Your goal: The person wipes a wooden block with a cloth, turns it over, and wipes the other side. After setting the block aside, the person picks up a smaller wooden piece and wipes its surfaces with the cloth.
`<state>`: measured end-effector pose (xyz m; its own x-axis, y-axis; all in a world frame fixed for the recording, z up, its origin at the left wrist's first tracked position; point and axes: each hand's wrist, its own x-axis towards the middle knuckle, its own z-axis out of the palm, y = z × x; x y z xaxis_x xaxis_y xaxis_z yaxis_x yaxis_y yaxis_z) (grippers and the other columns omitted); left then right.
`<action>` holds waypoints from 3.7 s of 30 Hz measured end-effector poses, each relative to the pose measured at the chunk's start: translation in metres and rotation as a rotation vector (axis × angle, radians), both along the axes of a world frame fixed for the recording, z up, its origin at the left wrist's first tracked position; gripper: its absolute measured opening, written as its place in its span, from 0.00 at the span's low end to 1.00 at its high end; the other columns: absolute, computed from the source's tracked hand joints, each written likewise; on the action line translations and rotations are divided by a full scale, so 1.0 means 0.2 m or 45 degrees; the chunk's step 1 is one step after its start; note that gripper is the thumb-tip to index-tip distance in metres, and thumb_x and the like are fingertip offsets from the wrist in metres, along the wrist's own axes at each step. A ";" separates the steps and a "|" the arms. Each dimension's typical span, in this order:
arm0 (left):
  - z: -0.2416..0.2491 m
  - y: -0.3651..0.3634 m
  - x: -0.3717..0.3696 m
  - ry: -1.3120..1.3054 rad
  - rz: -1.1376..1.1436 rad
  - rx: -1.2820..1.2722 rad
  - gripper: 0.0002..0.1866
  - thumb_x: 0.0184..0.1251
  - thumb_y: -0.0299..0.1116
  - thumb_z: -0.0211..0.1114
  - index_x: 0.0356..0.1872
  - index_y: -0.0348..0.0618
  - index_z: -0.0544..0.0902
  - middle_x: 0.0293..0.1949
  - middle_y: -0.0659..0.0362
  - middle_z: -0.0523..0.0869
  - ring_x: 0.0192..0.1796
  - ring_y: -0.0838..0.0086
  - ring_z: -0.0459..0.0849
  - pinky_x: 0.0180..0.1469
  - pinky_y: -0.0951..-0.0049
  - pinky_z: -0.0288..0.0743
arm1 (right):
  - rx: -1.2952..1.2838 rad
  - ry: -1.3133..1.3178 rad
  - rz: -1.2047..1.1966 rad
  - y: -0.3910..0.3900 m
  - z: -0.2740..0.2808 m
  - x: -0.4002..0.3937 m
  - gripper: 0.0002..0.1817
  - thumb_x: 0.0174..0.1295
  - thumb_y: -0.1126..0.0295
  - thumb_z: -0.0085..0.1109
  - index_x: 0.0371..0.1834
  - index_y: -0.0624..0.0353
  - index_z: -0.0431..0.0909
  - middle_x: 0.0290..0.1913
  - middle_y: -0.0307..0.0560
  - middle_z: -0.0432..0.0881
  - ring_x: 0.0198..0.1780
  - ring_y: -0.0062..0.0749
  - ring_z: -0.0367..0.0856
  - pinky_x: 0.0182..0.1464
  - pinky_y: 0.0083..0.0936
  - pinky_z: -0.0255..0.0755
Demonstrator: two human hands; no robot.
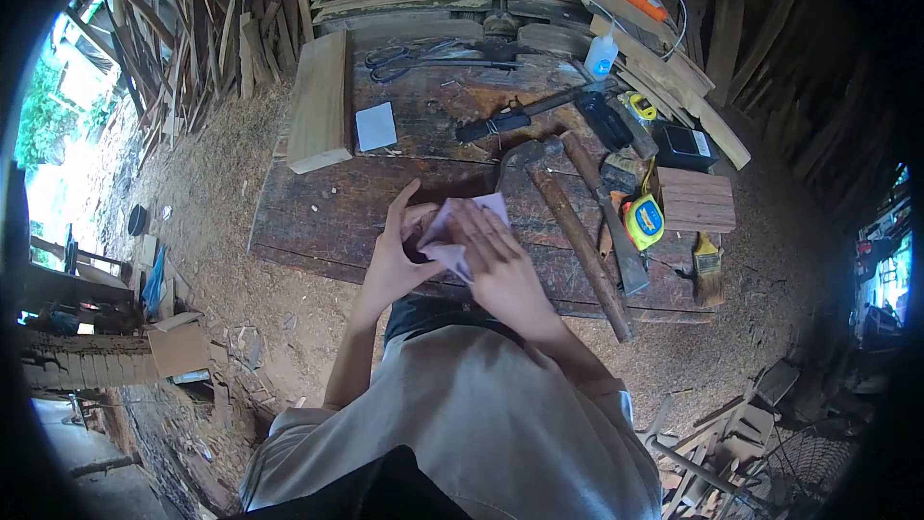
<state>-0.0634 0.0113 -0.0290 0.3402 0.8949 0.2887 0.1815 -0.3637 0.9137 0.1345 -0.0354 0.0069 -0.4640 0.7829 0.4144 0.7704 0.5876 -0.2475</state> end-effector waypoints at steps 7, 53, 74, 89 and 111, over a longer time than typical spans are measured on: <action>0.03 0.00 0.01 -0.001 -0.033 -0.088 0.58 0.45 0.23 0.81 0.78 0.42 0.53 0.61 0.48 0.79 0.68 0.64 0.76 0.74 0.62 0.66 | -0.003 -0.015 -0.143 0.02 0.00 -0.02 0.31 0.55 0.73 0.62 0.63 0.78 0.72 0.72 0.66 0.68 0.75 0.54 0.65 0.77 0.45 0.58; 0.04 0.02 0.01 -0.123 -0.043 -0.086 0.59 0.47 0.26 0.83 0.78 0.42 0.51 0.61 0.45 0.78 0.67 0.62 0.77 0.74 0.59 0.65 | 0.055 0.067 -0.052 0.04 -0.03 0.01 0.22 0.54 0.73 0.63 0.53 0.69 0.82 0.71 0.63 0.71 0.74 0.51 0.68 0.77 0.45 0.58; 0.04 0.02 0.02 -0.118 -0.065 -0.060 0.58 0.48 0.22 0.81 0.78 0.41 0.50 0.60 0.46 0.78 0.66 0.62 0.77 0.72 0.62 0.67 | 0.101 0.059 -0.140 0.08 -0.04 0.01 0.21 0.57 0.74 0.62 0.52 0.75 0.81 0.68 0.63 0.74 0.73 0.51 0.70 0.75 0.45 0.62; 0.03 0.02 0.01 -0.163 -0.079 -0.084 0.60 0.47 0.25 0.83 0.79 0.42 0.50 0.62 0.47 0.78 0.66 0.63 0.77 0.73 0.62 0.66 | 0.179 0.058 -0.227 0.10 -0.08 -0.04 0.17 0.60 0.73 0.61 0.50 0.73 0.82 0.68 0.65 0.74 0.71 0.52 0.72 0.74 0.45 0.64; 0.01 0.02 0.02 -0.171 -0.042 -0.151 0.61 0.47 0.26 0.83 0.79 0.43 0.49 0.60 0.48 0.79 0.65 0.65 0.79 0.71 0.63 0.69 | 0.208 0.020 -0.208 0.10 -0.08 -0.16 0.20 0.57 0.72 0.61 0.52 0.68 0.83 0.69 0.67 0.72 0.72 0.55 0.70 0.76 0.46 0.60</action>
